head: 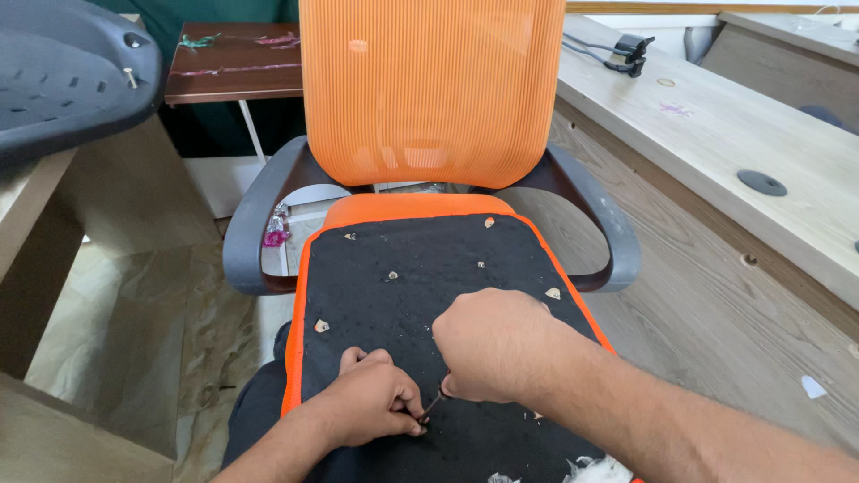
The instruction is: The person uses a screwdriver to remove screws from the underside of an orange office chair seat. They unscrew multiple fasteners one by one and place them on the seat surface.
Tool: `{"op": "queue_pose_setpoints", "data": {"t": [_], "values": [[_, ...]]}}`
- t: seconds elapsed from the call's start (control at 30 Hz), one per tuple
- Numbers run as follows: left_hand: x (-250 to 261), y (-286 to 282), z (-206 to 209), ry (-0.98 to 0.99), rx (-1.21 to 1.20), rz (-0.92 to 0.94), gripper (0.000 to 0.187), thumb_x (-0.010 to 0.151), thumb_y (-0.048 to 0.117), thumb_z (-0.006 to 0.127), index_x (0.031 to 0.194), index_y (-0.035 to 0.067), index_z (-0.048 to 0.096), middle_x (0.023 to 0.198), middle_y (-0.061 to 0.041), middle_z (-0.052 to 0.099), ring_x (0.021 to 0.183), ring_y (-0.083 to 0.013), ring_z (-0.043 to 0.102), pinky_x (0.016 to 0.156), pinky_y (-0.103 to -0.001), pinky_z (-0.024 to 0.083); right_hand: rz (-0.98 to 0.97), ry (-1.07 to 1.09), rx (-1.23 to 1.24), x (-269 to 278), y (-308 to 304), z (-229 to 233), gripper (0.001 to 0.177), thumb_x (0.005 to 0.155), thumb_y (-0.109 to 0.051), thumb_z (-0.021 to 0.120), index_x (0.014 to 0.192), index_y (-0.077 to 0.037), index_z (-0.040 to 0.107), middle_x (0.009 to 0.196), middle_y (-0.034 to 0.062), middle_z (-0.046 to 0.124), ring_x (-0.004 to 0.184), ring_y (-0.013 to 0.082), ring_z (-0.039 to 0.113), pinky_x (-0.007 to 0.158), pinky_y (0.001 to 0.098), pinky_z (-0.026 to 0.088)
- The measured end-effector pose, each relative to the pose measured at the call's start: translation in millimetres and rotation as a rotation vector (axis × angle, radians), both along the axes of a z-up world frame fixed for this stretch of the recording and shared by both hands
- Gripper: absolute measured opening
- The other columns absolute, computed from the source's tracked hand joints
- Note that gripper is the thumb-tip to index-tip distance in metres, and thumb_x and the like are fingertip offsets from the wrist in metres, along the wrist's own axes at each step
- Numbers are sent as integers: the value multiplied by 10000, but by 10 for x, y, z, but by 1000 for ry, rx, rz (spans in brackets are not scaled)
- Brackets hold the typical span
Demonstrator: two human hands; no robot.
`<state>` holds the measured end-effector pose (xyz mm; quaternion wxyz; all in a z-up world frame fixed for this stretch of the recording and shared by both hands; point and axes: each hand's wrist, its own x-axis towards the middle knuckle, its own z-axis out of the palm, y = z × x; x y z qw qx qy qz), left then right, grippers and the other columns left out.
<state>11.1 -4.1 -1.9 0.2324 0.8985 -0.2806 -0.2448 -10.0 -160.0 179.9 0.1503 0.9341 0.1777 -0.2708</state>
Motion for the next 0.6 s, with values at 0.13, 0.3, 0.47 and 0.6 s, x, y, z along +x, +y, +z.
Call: {"op": "queue_pose_setpoints", "data": {"t": [0.13, 0.3, 0.47, 0.6], "values": [[-18, 13, -28, -28, -39, 9, 133, 761, 351, 850, 842, 254, 807, 698, 105, 620, 1036, -108, 509, 1053, -408, 222, 90, -25, -11, 18, 7, -39, 381, 882, -432, 750, 998, -69, 764, 957, 143, 740, 936, 325, 733, 793, 459, 618], [-12, -2, -72, -32, -21, 20, 121, 756, 351, 850, 798, 254, 791, 703, 128, 639, 1029, -108, 515, 1056, -393, 226, 312, -84, 36, 78, -108, -133, 386, 854, -445, 764, 905, -62, 766, 844, 148, 729, 854, 357, 727, 745, 462, 604], [-56, -4, -115, -48, -52, 47, 118, 746, 328, 858, 778, 247, 779, 695, 129, 655, 1045, -104, 513, 1042, -403, 219, 539, -100, 65, 124, -139, -144, 353, 853, -428, 751, 807, -79, 763, 755, 129, 722, 786, 357, 717, 661, 478, 594], [-21, 15, -105, -55, -83, 66, 131, 729, 327, 862, 746, 238, 768, 662, 122, 652, 937, -101, 605, 1007, -398, 255, 575, -126, 51, 81, -87, -171, 349, 832, -410, 776, 807, -63, 750, 768, 134, 718, 772, 361, 718, 653, 475, 601]]}}
